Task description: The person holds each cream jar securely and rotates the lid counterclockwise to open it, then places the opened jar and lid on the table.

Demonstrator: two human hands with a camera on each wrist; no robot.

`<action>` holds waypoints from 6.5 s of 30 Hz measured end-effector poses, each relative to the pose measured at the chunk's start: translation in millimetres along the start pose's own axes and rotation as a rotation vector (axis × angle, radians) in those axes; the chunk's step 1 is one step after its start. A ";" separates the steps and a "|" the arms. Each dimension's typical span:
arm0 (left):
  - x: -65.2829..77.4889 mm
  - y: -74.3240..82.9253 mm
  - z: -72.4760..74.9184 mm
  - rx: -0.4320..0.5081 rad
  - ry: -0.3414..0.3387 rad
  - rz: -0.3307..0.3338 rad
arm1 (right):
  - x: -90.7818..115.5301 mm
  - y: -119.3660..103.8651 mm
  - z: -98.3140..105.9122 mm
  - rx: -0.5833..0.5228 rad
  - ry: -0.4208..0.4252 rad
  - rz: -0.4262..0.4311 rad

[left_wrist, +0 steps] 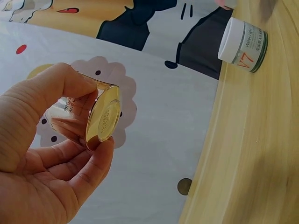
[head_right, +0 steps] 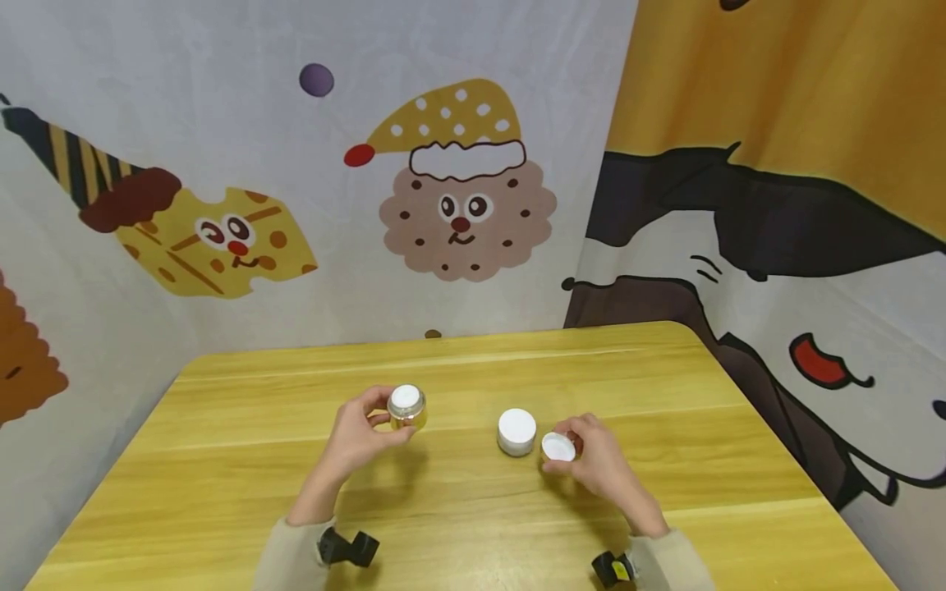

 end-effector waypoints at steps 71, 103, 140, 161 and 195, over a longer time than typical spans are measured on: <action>-1.1 -17.7 5.6 -0.103 0.018 0.038 | 16.1 29.5 -24.4 0.005 -0.264 -0.120; -0.8 -71.9 -6.9 -0.244 -0.061 0.206 | 17.0 28.6 -24.0 -0.013 -0.268 -0.131; 3.1 -85.4 -14.1 -0.280 -0.105 0.203 | 17.4 29.4 -23.8 -0.005 -0.262 -0.139; -14.6 -47.3 -44.9 -0.262 -0.142 0.019 | 17.4 27.4 -22.3 -0.013 -0.241 -0.118; -20.9 -24.8 -154.3 -0.215 -0.359 -0.095 | 15.6 26.5 -25.1 -0.056 -0.241 -0.058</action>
Point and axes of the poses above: each hand's wrist, its own x-axis away from the middle knuckle, its own z-axis out of the back of the hand, y = z × x, the point moved 9 cm from there along -x, towards the middle knuckle, and after that the axes turned 5 degrees about y, right-handed, at the moved point
